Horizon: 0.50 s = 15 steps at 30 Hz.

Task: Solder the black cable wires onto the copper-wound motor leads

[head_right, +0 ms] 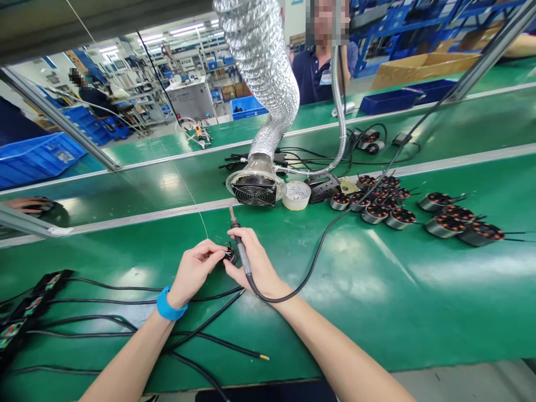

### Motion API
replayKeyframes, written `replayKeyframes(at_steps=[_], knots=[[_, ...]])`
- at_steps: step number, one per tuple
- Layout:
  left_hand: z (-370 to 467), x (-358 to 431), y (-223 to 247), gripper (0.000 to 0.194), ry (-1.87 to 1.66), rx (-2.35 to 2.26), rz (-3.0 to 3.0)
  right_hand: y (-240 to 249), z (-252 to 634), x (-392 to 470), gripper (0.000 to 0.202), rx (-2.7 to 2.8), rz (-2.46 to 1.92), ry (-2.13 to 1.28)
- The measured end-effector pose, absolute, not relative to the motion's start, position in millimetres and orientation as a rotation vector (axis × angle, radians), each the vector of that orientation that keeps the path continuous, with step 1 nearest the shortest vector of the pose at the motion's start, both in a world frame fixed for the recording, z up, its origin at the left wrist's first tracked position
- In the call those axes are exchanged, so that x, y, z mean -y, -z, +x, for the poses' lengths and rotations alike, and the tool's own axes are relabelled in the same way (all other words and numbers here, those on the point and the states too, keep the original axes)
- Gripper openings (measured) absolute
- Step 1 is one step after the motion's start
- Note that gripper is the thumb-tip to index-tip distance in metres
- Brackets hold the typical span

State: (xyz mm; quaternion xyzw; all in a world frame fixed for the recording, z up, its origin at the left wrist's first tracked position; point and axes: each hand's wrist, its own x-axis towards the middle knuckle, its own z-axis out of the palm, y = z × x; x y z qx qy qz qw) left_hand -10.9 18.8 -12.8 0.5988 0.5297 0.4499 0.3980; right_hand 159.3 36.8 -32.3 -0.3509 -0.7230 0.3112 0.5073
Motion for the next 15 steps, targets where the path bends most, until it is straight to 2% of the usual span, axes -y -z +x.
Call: replayKeyframes(at_steps=[6, 15], knots=[[-12.3, -17.2, 8.7, 0.018, -1.103, -1.329, 1.566, 21.6, 154.4, -35.7, 0.041, 1.701, -0.738, -0.681], [-12.8, -14.0, 9.1, 0.015, -1.054, -1.366, 1.738, 26.0, 149.2, -35.0, 0.041, 1.737, -0.716, -0.611]])
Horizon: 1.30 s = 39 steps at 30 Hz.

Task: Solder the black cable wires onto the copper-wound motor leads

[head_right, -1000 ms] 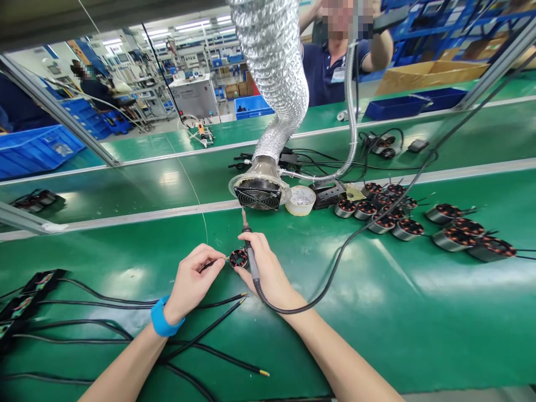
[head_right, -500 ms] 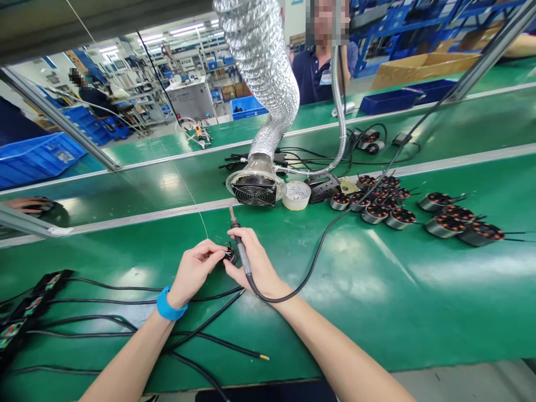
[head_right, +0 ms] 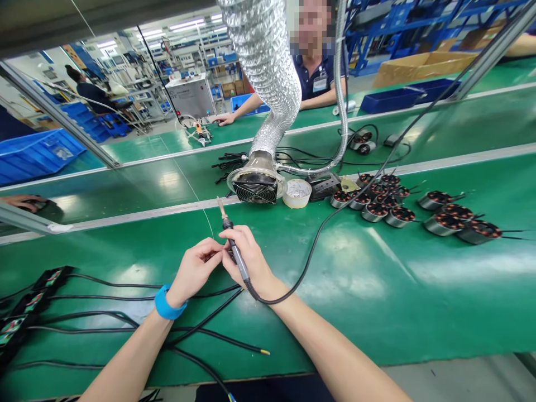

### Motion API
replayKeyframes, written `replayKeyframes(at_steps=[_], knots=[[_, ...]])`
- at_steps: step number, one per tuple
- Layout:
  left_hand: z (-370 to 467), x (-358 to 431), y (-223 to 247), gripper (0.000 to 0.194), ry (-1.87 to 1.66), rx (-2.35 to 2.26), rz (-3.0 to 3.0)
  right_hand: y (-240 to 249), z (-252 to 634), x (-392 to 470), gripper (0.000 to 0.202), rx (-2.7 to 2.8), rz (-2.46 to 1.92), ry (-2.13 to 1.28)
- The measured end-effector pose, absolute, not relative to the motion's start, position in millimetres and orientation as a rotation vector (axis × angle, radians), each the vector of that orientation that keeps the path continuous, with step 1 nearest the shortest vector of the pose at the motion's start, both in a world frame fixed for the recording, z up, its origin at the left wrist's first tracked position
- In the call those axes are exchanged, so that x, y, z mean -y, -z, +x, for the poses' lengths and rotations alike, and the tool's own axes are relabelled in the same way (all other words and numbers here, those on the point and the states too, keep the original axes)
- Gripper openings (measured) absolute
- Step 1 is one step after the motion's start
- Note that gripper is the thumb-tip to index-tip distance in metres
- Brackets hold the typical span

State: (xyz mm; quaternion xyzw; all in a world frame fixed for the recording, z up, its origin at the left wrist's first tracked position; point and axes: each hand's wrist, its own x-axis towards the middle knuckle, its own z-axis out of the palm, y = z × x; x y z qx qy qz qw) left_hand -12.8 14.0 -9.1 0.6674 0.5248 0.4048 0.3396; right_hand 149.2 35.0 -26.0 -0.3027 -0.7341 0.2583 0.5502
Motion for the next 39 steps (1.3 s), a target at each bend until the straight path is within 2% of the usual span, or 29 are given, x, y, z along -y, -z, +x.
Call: replayKeyframes(at_steps=[11, 25, 32, 39], knots=[[-16.1, -14.9, 3.2, 0.018, -1.018, -1.432, 1.578, 24.5, 160.8, -35.9, 0.032, 1.714, -0.750, -0.645], [-9.7, -15.5, 1.4, 0.032, -0.979, -1.330, 1.182, 31.3, 159.5, -34.6, 0.034, 1.781, -0.726, -0.612], [-5.2, -17.7, 2.7, 0.031, -1.063, -1.348, 1.131, 37.8, 160.4, -34.6, 0.037, 1.877, -0.743, -0.535], [1.5, -18.7, -1.4, 0.024, -1.105, -1.402, 1.215, 13.8, 171.6, -31.4, 0.017, 1.523, -0.910, -0.557]])
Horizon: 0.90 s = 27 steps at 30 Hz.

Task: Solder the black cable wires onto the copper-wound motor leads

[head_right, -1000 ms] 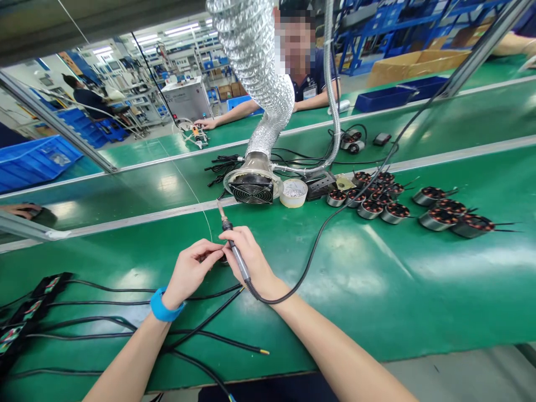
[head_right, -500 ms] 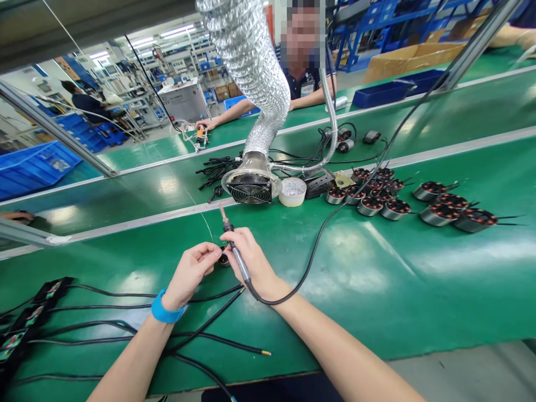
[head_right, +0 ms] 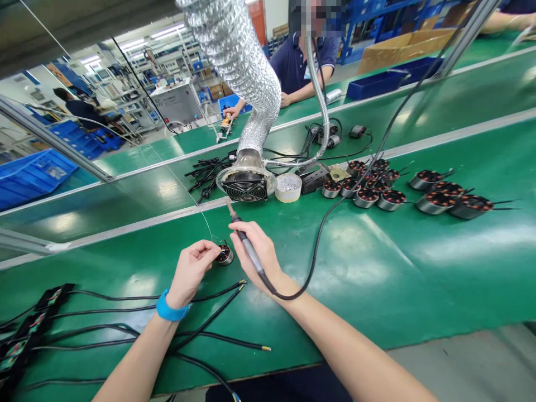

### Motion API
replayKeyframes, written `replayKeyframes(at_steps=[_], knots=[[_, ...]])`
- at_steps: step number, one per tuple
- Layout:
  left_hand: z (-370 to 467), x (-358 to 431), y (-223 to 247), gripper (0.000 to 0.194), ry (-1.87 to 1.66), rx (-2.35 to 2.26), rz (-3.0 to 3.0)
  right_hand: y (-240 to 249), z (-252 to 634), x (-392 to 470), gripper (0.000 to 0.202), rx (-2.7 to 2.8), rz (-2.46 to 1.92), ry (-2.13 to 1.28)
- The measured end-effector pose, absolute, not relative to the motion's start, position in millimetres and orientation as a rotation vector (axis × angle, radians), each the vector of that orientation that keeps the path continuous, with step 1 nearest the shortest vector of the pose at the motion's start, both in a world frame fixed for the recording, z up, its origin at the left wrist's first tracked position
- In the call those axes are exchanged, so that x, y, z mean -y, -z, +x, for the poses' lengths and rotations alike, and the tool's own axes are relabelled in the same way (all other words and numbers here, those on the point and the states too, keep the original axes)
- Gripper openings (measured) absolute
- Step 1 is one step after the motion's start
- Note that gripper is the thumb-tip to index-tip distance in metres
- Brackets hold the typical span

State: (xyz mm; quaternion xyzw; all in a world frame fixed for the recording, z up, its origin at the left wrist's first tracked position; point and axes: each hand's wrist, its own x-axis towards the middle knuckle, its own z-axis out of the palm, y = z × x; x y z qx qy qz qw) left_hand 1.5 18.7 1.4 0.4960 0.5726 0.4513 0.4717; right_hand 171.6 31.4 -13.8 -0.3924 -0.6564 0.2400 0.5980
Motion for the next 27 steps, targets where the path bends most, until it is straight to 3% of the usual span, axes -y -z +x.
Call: replayKeyframes(at_steps=[3, 9, 27], knots=[[2.1, -19.1, -2.5, 0.024, -1.106, -1.420, 1.218, 9.8, 177.7, -28.2, 0.010, 1.383, -0.969, -0.562], [1.3, -19.5, -2.4, 0.025, -1.105, -1.414, 1.190, 9.4, 181.8, -18.2, 0.022, 1.395, -0.871, -0.551], [-0.9, -19.0, 4.3, 0.026, -1.106, -1.407, 1.159, 10.8, 177.7, -16.4, 0.020, 1.389, -0.802, -0.652]])
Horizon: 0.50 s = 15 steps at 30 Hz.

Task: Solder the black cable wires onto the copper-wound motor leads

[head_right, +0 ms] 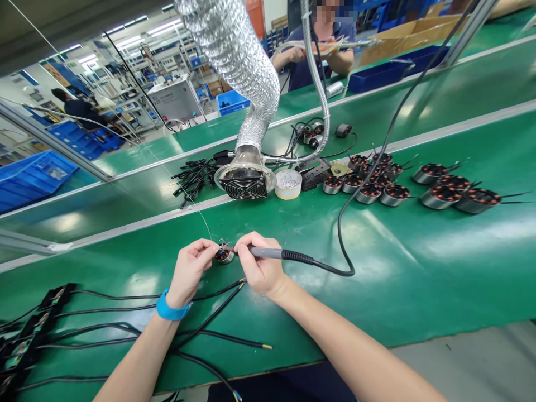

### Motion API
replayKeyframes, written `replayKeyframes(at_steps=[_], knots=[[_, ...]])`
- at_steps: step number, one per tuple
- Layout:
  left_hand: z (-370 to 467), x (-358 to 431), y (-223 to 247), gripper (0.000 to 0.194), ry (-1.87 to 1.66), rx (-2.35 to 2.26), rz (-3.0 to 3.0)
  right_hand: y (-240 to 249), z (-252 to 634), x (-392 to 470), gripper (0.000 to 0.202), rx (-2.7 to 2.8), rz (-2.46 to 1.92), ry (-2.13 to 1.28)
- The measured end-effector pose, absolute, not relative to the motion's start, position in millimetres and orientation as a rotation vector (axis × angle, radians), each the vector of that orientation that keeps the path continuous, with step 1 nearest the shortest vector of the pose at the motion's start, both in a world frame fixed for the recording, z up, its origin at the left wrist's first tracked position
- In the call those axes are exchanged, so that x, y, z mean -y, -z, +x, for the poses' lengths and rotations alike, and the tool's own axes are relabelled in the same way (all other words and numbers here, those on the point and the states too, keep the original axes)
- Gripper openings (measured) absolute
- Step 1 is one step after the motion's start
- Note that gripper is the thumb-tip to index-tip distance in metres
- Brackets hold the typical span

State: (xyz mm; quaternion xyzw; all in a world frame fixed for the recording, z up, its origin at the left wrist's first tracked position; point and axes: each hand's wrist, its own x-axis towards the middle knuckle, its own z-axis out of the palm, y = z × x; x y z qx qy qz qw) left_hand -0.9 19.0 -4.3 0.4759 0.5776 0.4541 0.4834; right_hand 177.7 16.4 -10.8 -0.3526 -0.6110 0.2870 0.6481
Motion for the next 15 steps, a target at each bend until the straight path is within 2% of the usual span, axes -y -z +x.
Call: replayKeyframes(at_steps=[7, 15], knots=[[-1.2, -18.3, 5.3, 0.029, -1.086, -1.431, 1.185, 17.5, 176.2, -18.4, 0.022, 1.144, -0.855, -0.758], [-1.7, -18.1, 9.2, 0.028, -1.107, -1.432, 1.174, 17.3, 175.4, -16.1, 0.022, 1.229, -0.832, -0.794]])
